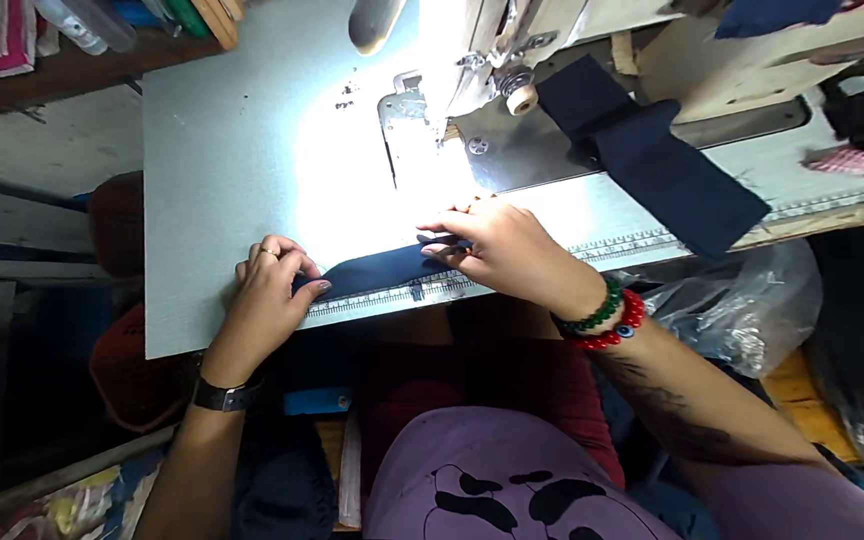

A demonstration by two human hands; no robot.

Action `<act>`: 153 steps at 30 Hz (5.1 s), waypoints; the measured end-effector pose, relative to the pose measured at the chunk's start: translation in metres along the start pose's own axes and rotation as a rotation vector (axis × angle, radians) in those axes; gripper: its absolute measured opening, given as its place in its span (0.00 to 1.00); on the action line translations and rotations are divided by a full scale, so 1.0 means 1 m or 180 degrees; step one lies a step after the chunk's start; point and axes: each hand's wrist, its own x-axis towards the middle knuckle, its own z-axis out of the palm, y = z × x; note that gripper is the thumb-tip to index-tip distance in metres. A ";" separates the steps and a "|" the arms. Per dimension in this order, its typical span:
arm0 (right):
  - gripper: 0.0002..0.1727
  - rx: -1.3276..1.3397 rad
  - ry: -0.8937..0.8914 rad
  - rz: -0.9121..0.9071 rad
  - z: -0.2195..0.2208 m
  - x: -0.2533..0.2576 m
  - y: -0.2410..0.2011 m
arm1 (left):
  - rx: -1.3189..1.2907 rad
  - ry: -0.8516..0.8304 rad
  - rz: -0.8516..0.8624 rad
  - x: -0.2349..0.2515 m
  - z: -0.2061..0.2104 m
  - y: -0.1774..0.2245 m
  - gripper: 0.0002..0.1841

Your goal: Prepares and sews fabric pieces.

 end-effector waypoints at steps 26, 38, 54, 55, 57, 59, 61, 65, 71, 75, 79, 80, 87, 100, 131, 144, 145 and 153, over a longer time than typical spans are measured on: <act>0.15 -0.0547 0.0267 0.0457 -0.028 0.006 0.037 | -0.0096 -0.0320 0.1564 0.085 0.062 0.071 0.23; 0.27 -0.0820 -0.0064 -0.0355 -0.024 0.011 0.083 | 0.0172 -0.0100 0.1805 0.132 0.057 0.057 0.23; 0.22 -0.0799 -0.0077 -0.0185 -0.019 0.022 0.088 | 0.0203 -0.0277 0.1607 0.150 0.055 0.042 0.23; 0.22 -0.0810 -0.0098 -0.0177 -0.019 0.022 0.088 | 0.0233 -0.0263 0.1591 0.149 0.055 0.043 0.23; 0.22 -0.0818 -0.0022 -0.0211 -0.017 0.020 0.089 | 0.0273 -0.0196 0.1656 0.150 0.054 0.047 0.23; 0.23 -0.0843 0.0040 -0.0228 -0.016 0.019 0.088 | 0.0287 -0.0052 0.1845 0.149 0.055 0.052 0.22; 0.23 -0.0918 0.0005 -0.0236 -0.015 0.018 0.087 | 0.0405 -0.0075 0.1978 0.149 0.055 0.053 0.22; 0.19 -0.1121 -0.0053 -0.0265 -0.017 0.017 0.083 | 0.0403 -0.0185 0.1974 0.150 0.052 0.052 0.21; 0.14 -0.1178 -0.0086 -0.0261 -0.020 0.018 0.080 | 0.0473 -0.0271 0.1997 0.153 0.050 0.052 0.21; 0.12 -0.1160 -0.0106 -0.0244 -0.021 0.018 0.081 | 0.0446 -0.0243 0.1963 0.155 0.049 0.051 0.22; 0.13 -0.0969 -0.0099 -0.0192 -0.027 0.017 0.079 | 0.0532 -0.0333 0.1882 0.164 0.048 0.047 0.21; 0.14 -0.0927 -0.0092 -0.0179 -0.028 0.016 0.079 | 0.0551 -0.0312 0.1878 0.166 0.048 0.046 0.22; 0.21 -0.1020 -0.0138 0.0021 -0.020 0.035 0.087 | 0.0578 -0.0321 0.1739 0.168 0.045 0.046 0.23; 0.20 -0.1254 0.1403 0.1253 -0.115 -0.101 0.131 | 0.0543 -0.0222 0.1795 0.175 0.046 0.042 0.21; 0.30 -0.0979 0.1939 0.1554 -0.106 -0.123 0.126 | -0.0197 0.0053 0.0378 0.233 0.032 0.062 0.19; 0.12 -0.0338 0.0201 0.0831 -0.001 0.017 -0.008 | -0.1327 0.1407 -0.0452 0.171 0.015 0.049 0.17; 0.12 -0.0342 0.0143 0.0769 0.003 0.032 -0.014 | -0.1275 0.1409 -0.0448 0.154 0.016 0.055 0.16; 0.16 0.0703 -0.0208 0.1040 0.013 0.061 -0.011 | -0.1752 0.1556 -0.0335 0.127 0.027 0.054 0.12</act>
